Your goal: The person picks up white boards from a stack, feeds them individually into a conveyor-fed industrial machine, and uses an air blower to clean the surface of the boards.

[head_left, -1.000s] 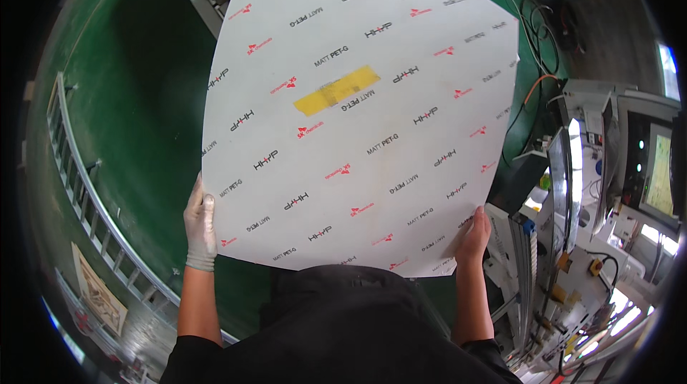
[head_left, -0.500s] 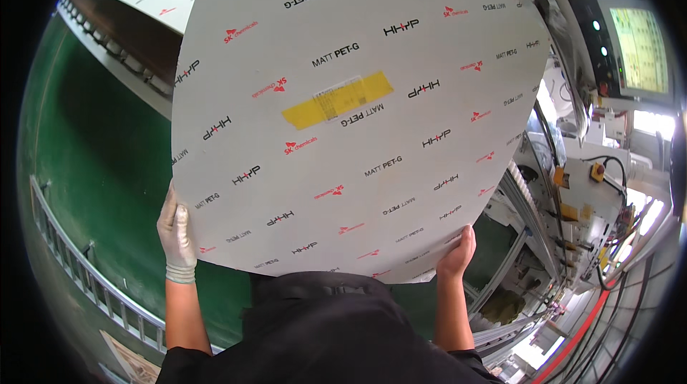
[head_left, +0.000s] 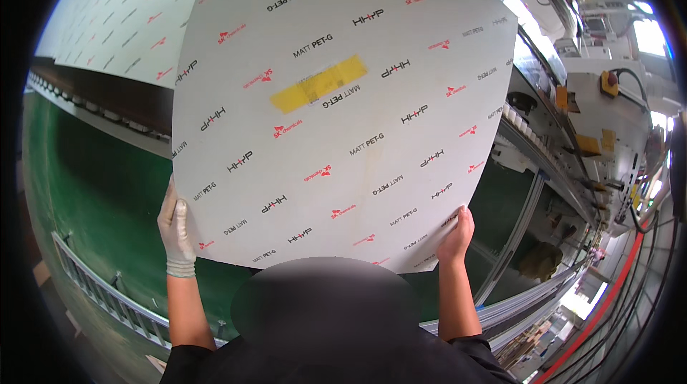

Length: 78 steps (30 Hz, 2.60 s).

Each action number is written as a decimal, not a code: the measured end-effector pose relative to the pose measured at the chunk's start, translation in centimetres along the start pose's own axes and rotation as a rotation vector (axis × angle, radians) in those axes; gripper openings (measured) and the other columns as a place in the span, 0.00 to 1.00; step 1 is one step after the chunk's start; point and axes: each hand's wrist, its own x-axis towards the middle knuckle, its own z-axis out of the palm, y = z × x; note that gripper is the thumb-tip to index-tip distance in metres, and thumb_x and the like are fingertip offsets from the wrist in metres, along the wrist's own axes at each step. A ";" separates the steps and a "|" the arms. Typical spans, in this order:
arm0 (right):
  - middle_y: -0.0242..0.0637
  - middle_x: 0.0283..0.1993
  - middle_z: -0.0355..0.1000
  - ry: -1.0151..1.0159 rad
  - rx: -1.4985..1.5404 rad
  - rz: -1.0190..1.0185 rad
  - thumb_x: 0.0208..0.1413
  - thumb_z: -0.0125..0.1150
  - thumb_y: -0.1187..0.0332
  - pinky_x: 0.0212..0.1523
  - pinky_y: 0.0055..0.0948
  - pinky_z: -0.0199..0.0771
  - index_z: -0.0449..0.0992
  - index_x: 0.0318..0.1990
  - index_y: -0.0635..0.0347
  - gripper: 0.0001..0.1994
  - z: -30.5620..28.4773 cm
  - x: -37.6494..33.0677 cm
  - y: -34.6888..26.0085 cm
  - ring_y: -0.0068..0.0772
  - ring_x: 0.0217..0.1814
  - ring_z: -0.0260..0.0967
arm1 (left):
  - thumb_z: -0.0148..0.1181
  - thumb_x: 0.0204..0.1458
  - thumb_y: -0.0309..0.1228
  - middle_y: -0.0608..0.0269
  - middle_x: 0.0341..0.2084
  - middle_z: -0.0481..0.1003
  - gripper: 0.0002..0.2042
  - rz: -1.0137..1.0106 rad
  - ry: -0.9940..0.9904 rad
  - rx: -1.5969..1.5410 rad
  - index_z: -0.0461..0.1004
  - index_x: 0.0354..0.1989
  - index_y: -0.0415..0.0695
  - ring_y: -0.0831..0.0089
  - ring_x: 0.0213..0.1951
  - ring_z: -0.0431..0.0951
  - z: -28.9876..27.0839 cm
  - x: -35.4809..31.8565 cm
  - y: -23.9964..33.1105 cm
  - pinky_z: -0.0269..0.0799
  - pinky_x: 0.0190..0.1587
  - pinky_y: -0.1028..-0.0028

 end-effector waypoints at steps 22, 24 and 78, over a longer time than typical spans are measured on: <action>0.43 0.65 0.70 -0.072 -0.028 -0.159 0.64 0.57 0.72 0.68 0.30 0.61 0.63 0.69 0.70 0.27 -1.9 -5.0 2.6 0.32 0.66 0.67 | 0.49 0.69 0.37 0.54 0.62 0.70 0.23 0.050 -0.143 0.035 0.65 0.67 0.35 0.64 0.62 0.71 -1.6 -0.7 2.7 0.64 0.66 0.64; 0.42 0.63 0.72 -0.079 0.037 -0.065 0.63 0.56 0.72 0.67 0.30 0.62 0.66 0.68 0.70 0.25 -3.5 -6.5 3.8 0.32 0.64 0.68 | 0.49 0.69 0.37 0.54 0.62 0.70 0.23 0.065 -0.174 0.021 0.65 0.67 0.35 0.64 0.62 0.71 -1.8 -0.7 2.9 0.65 0.66 0.64; 0.42 0.66 0.70 0.301 1.599 -0.060 0.64 0.52 0.47 0.70 0.49 0.61 0.68 0.66 0.59 0.31 27.1 -28.5 2.3 0.51 0.69 0.65 | 0.39 0.72 0.47 0.46 0.66 0.65 0.29 -0.447 -0.979 -0.220 0.57 0.70 0.34 0.51 0.66 0.67 -6.0 8.5 10.5 0.63 0.69 0.48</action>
